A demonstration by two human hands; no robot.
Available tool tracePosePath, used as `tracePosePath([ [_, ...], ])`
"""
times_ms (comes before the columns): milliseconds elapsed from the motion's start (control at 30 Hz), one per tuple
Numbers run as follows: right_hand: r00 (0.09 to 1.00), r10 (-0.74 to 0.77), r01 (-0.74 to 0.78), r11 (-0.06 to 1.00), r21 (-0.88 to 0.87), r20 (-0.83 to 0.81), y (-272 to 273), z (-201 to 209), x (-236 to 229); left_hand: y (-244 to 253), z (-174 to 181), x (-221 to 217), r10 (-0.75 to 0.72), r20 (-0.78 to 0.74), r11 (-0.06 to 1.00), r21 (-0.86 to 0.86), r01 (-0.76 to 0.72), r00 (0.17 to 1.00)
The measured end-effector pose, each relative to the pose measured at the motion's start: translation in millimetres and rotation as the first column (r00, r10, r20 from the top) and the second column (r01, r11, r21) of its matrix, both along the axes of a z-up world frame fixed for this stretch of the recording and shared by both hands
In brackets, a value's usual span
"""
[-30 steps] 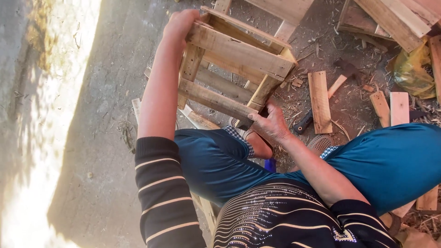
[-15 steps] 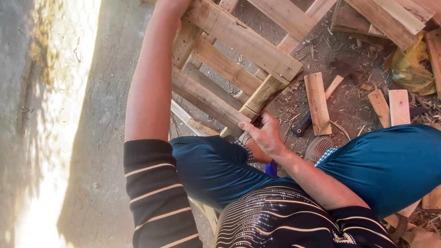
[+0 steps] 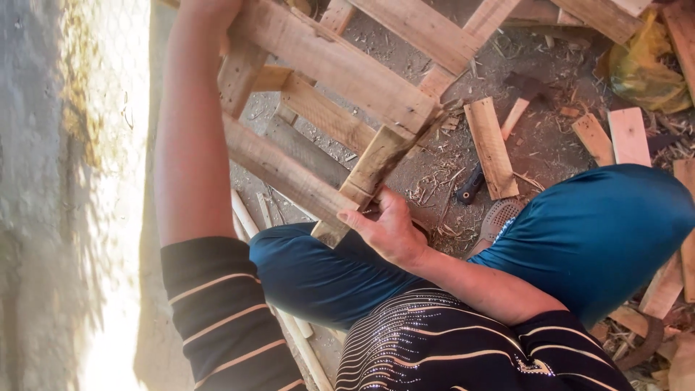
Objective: The person sits on the ground assembling a small wooden stool frame from pallet-wood parts. They fit slats and legs into the frame, position nails, and hammer the joints, working around the frame piece by piece.
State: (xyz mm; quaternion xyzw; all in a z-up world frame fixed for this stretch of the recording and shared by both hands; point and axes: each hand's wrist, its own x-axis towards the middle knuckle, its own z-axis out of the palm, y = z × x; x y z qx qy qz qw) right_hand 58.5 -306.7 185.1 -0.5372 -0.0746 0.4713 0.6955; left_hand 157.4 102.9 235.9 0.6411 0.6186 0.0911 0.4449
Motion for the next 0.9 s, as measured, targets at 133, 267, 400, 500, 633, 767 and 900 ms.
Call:
tracePosePath([
  [133,0.996,0.034,-0.033,0.999,-0.015,0.079,-1,2,9,3,-4,-10,-0.024,-0.026,1.0,0.001,0.024,0.999],
  [267,0.98,0.096,-0.087,0.995,-0.057,0.172,-2,8,18,-1,1,-38,-0.052,-0.057,0.999,0.007,0.053,0.997],
  [400,0.915,0.144,-0.15,0.989,-0.013,0.376,4,-17,12,0,-2,-63,-0.101,-0.111,0.995,0.017,0.103,0.989],
  [500,0.956,0.179,-0.144,0.977,-0.159,0.233,6,-25,6,9,-15,-76,-0.012,-0.097,0.988,-0.153,-0.003,0.995],
  [633,0.951,0.197,-0.154,0.97,-0.189,0.237,8,-32,3,-7,-15,-78,0.066,-0.054,0.98,-0.182,-0.075,0.996],
  [767,0.944,0.199,-0.145,0.967,-0.211,0.263,9,-41,-6,-12,-15,-77,0.086,-0.004,0.978,-0.189,-0.085,0.996],
  [900,0.947,0.196,-0.149,0.97,-0.193,0.253,7,-43,-9,-5,-22,-83,0.101,-0.029,0.987,-0.121,-0.104,0.994],
])
